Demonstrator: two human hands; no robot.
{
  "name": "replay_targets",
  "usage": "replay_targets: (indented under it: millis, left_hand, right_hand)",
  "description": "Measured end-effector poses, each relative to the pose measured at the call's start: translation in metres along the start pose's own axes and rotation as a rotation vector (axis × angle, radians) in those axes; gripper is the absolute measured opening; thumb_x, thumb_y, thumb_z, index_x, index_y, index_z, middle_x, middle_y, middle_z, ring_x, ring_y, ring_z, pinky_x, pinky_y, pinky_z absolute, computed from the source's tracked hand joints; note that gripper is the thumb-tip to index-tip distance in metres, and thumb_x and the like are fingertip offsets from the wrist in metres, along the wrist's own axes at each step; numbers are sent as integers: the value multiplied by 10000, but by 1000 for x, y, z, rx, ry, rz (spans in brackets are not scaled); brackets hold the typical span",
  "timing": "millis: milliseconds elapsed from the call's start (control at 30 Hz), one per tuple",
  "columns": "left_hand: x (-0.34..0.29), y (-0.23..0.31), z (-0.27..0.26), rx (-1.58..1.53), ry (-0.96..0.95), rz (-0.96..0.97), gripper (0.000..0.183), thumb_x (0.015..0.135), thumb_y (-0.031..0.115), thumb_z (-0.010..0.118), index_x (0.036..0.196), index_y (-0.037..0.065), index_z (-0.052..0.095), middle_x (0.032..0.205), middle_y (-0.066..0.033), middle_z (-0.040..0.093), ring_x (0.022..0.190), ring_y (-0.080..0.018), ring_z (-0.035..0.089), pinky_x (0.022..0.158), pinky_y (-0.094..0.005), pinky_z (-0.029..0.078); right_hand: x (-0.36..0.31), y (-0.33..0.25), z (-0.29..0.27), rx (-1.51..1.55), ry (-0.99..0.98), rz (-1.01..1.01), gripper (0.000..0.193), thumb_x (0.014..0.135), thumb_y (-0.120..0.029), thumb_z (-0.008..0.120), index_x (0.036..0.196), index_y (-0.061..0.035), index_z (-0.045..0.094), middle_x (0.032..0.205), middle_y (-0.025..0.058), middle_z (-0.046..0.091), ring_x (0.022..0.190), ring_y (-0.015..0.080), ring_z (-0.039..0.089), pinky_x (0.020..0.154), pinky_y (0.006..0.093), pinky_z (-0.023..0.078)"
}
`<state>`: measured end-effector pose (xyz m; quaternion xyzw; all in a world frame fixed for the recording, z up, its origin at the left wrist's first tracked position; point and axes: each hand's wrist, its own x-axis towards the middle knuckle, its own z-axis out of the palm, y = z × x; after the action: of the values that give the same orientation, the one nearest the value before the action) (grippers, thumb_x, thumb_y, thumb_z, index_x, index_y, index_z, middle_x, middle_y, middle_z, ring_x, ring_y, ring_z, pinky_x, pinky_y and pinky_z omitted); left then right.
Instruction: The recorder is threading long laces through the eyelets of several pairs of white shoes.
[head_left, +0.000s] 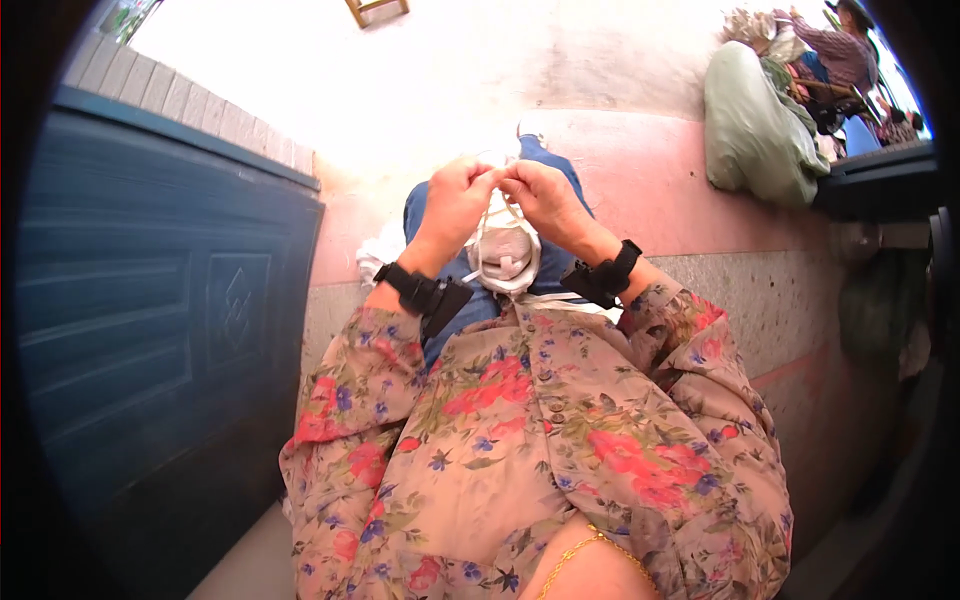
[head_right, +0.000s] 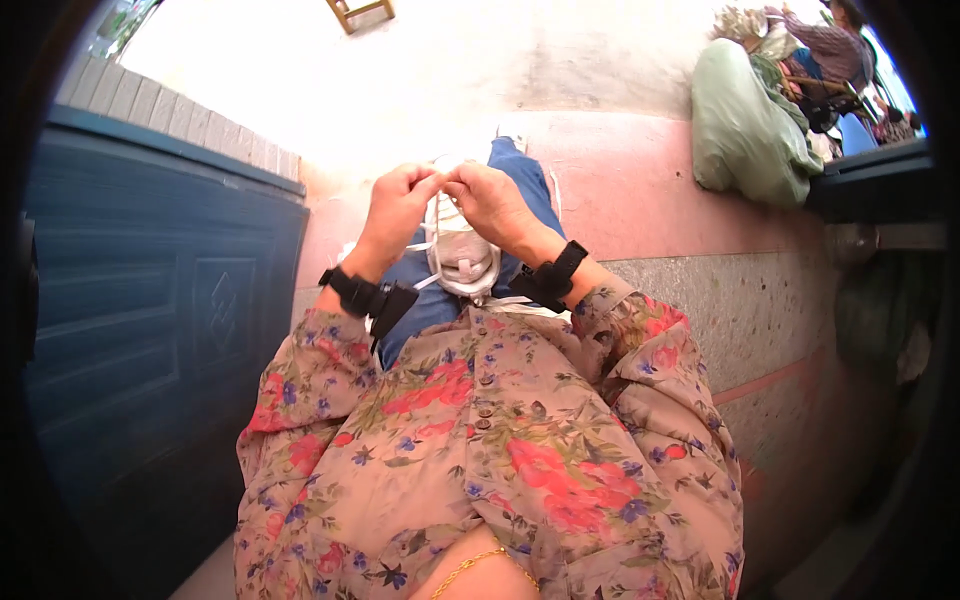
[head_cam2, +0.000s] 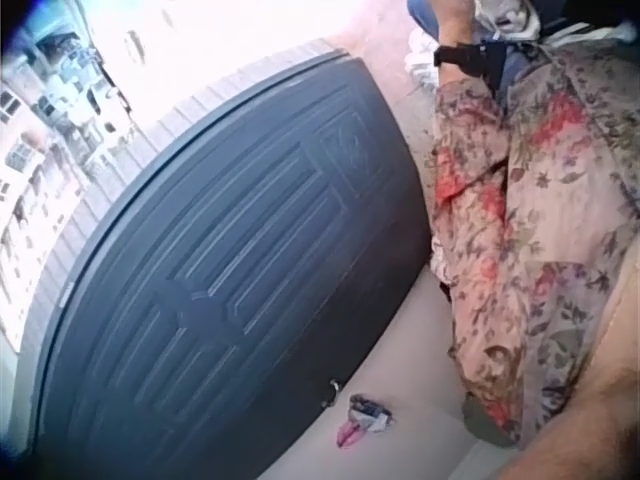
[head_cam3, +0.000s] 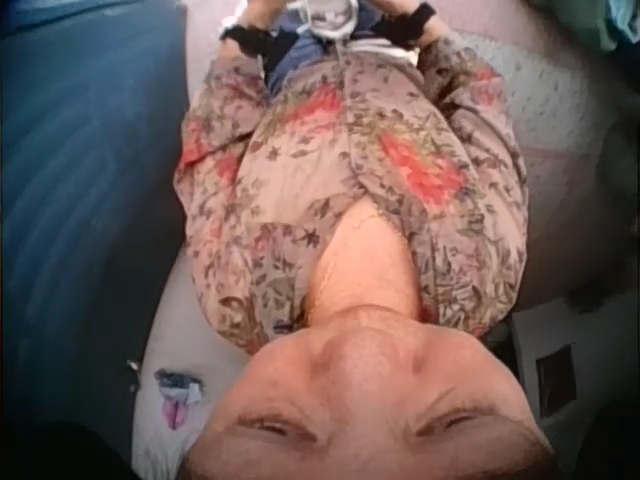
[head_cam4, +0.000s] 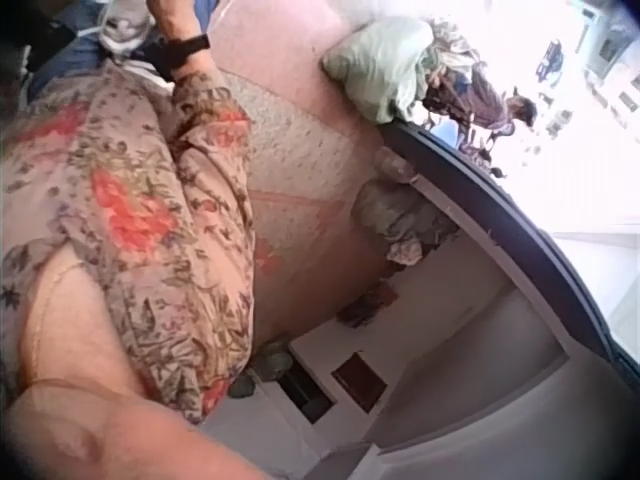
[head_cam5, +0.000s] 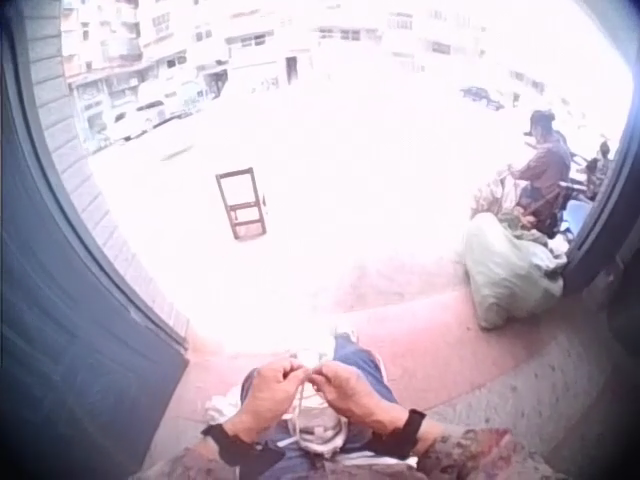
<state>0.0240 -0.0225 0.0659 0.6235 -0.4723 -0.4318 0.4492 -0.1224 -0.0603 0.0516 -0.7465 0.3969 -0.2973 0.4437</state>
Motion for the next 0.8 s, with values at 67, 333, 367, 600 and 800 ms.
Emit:
replay_targets:
  millis: [67,333,367,600,800]
  left_hand:
    - [11,6,-4,188,-221,-43,168,822,133,574,880,-21,609,761,-5,589,669,-50,485,575,-208,402]
    - [-52,-117,-144,355,143,-159,198,785,154,535,692,-16,573,554,-64,552,497,-148,517,480,-293,413]
    - [-80,-147,-153,218,189,-289,210,786,152,520,637,7,552,535,-49,544,473,-131,502,450,-283,394]
    - [-179,-215,-115,-648,78,-1040,369,884,409,459,866,52,549,624,-25,568,482,-115,514,432,-225,412]
    - [-152,-252,-105,-1271,458,-972,347,895,283,437,920,-62,469,838,-171,570,725,-244,544,688,-334,460]
  right_hand:
    - [-1,23,7,41,6,-20,169,812,-145,560,906,-4,561,796,188,585,750,317,571,642,351,449]
    - [-40,53,-1,-406,11,-20,428,755,-148,626,1119,25,481,1095,198,524,1043,326,487,876,364,395]
    - [-45,55,0,-435,-25,15,452,761,-177,625,1130,33,469,1126,211,506,1066,324,475,886,365,388]
    - [-16,26,16,-520,-176,391,688,764,-437,583,1168,84,389,1071,295,521,1019,385,510,846,404,408]
    - [12,67,37,-166,-174,491,754,720,-478,605,1150,101,384,1058,310,524,1019,381,523,869,367,408]
